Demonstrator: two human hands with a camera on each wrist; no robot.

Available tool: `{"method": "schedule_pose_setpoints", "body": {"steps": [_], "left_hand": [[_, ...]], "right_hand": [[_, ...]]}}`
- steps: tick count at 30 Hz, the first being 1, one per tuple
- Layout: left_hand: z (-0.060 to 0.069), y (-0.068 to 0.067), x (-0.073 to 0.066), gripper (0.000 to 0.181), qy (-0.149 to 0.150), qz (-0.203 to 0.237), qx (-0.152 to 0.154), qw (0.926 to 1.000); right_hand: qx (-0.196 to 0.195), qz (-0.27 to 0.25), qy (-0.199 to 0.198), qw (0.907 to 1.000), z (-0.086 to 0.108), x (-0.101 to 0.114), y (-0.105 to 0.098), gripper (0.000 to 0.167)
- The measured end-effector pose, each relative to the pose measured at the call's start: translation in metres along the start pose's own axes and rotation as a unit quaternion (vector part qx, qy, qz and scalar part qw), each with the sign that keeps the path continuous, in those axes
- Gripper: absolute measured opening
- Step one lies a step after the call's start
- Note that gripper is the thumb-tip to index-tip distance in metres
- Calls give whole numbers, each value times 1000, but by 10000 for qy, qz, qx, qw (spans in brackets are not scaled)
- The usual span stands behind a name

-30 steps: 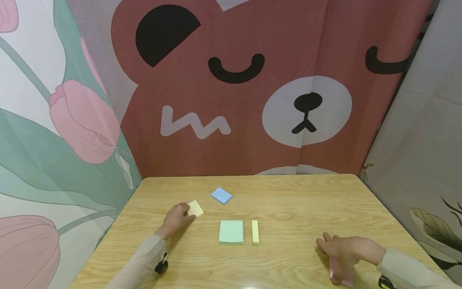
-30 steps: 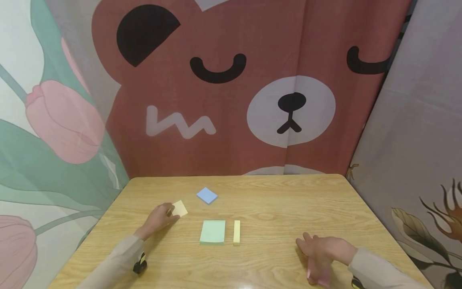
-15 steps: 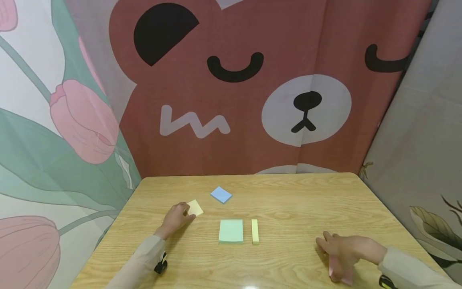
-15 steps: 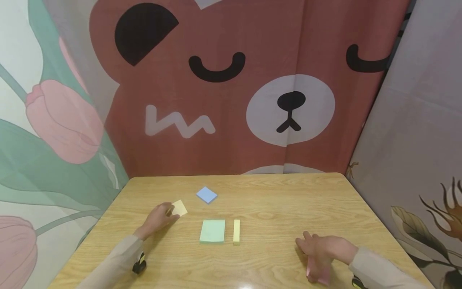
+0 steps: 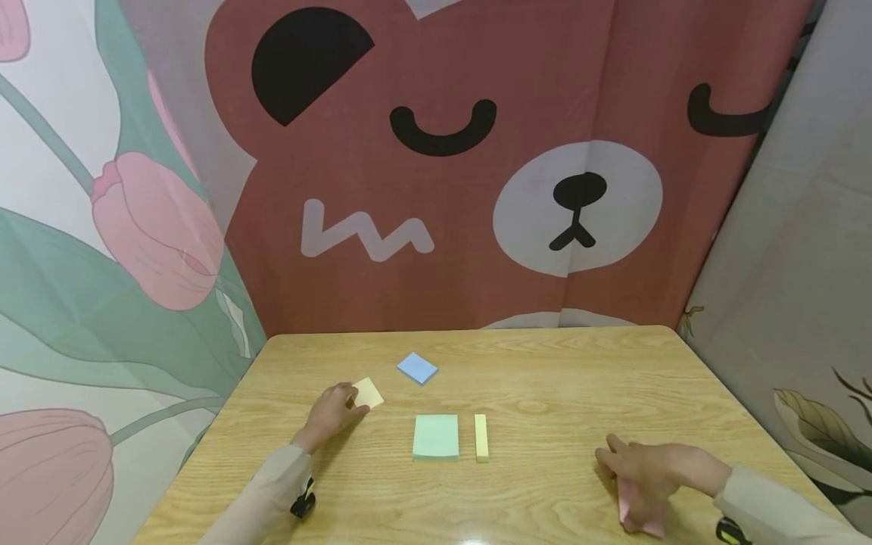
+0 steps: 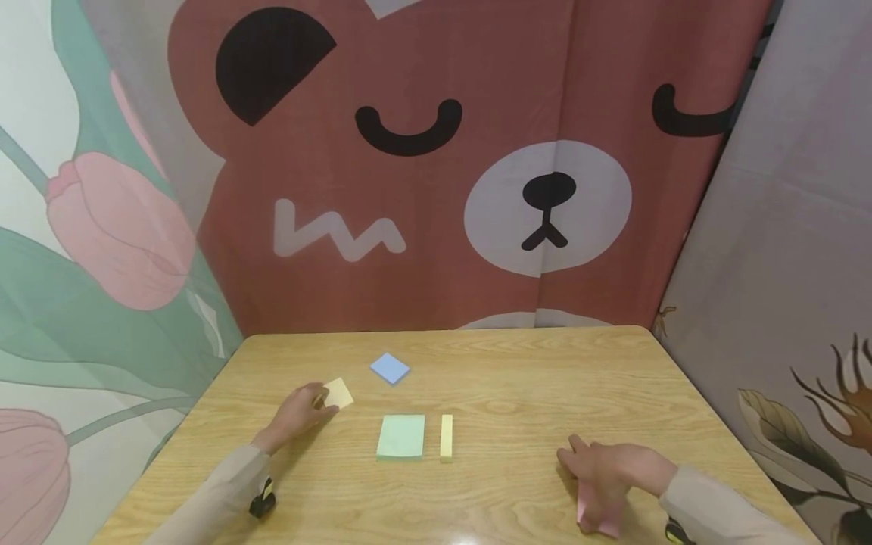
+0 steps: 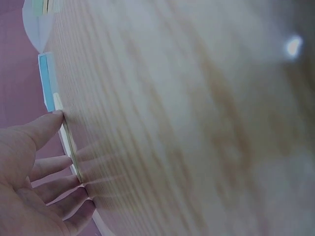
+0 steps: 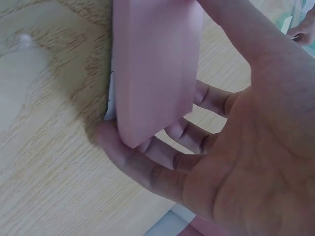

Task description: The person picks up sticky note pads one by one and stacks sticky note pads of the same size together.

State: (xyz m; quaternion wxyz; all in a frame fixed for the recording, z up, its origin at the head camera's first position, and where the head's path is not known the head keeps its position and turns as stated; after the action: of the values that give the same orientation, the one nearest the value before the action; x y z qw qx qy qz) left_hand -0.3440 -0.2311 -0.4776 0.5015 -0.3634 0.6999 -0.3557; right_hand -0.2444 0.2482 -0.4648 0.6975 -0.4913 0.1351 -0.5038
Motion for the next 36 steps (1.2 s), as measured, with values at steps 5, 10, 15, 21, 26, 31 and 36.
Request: {"method": "schedule_pose_setpoints", "body": {"steps": [5,10,15,21,26,31,36], "left_hand": [[0,1,1,40,48,-18,-26,10000],[0,1,1,40,46,-35,-36,10000],[0,1,2,40,66,-106,-77,9999],[1,0,1,41,98,-27,-96,9999],[1,0,1,40,102,-71,-90,9999],[1,0,2,41,118,-25,-131,9998],[1,0,3,41,22,96,-86,9999]], "right_hand": [[-240,210,-172,9993,-2,-3,1,60],[-253,165,-231,9993,-3,-5,0,58],[-331,140,-473,9982,-1,-2,-6,54],[-165,-152,-494,9985,-1,-3,-10,49],[-116,-293,-572,9979,0,-1,-12,46],[-127,-249,-581,9979,-1,-2,-13,45],[-142,-311,-679,9971,-3,-5,-14,45]]}}
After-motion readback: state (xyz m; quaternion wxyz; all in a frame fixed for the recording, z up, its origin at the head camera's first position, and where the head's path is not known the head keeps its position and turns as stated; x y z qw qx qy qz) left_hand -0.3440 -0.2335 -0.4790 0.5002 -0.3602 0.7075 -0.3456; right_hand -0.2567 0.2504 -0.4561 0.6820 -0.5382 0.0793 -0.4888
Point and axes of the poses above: each hand's wrist, its own z-axis away from the middle knuckle, its own y-axis out of the palm, x = y × z, the point moved 6 cm from there along -z, towards the middle knuckle, and after that the axes turned 4 degrees about -y, right-handed, at the moved point
